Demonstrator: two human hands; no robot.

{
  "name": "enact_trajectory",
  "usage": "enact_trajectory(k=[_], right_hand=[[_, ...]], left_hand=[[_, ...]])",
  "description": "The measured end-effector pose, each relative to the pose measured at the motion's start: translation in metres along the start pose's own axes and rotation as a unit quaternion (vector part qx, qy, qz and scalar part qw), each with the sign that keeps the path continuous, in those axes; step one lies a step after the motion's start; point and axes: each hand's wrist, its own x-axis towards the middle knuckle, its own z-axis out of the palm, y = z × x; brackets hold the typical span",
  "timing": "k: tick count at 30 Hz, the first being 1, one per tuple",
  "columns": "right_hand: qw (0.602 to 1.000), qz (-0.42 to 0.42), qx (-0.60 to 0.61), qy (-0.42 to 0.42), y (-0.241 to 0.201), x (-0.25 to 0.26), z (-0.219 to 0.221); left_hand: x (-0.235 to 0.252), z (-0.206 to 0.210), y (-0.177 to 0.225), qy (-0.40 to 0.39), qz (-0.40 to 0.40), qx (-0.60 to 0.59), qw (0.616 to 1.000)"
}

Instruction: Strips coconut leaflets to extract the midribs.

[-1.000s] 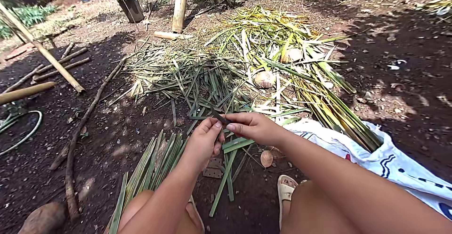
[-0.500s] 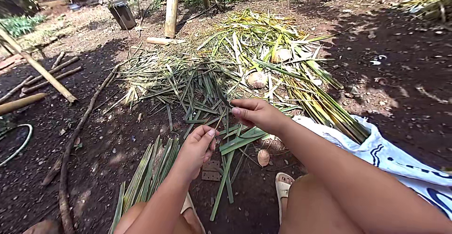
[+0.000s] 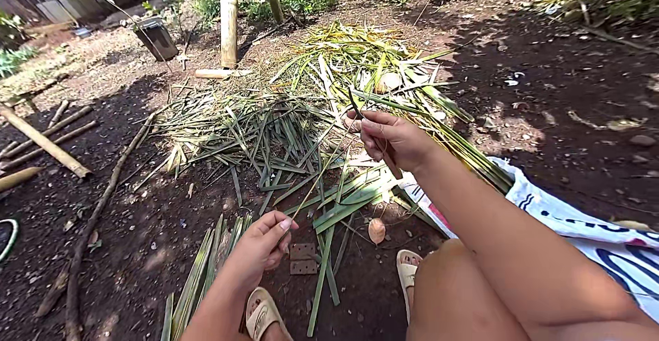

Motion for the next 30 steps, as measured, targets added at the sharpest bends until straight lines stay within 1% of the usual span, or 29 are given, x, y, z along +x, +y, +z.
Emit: enact_trajectory(k=[8, 13, 16, 22, 26, 30], right_hand=[[1.000, 0.019, 0.018, -0.013, -0.007, 0.005, -0.011], [0.996, 0.007, 0.069, 0.055, -0.014, 0.010, -0.041], [0.994, -0.006, 0.089, 0.058, -0.015, 0.009, -0.059], [0.993, -0.011, 0.098, 0.067, -0.017, 0.005, -0.069], [0.989, -0.024, 0.119, 0.084, -0.020, 0.002, -0.080], [0.990, -0.023, 0.117, 0.070, -0.018, 0.000, -0.078]], left_hand=[[-0.006, -0.027, -0.004, 0.005, -0.002, 0.015, 1.000], [-0.015, -0.057, -0.005, 0.006, -0.020, 0.053, 0.998], [-0.022, -0.076, -0.006, 0.000, -0.019, 0.052, 0.998], [-0.036, -0.099, -0.003, -0.007, -0.020, 0.103, 0.994], [-0.046, -0.126, 0.005, -0.012, -0.019, 0.122, 0.992], [-0.057, -0.150, 0.017, -0.044, -0.032, 0.145, 0.988]])
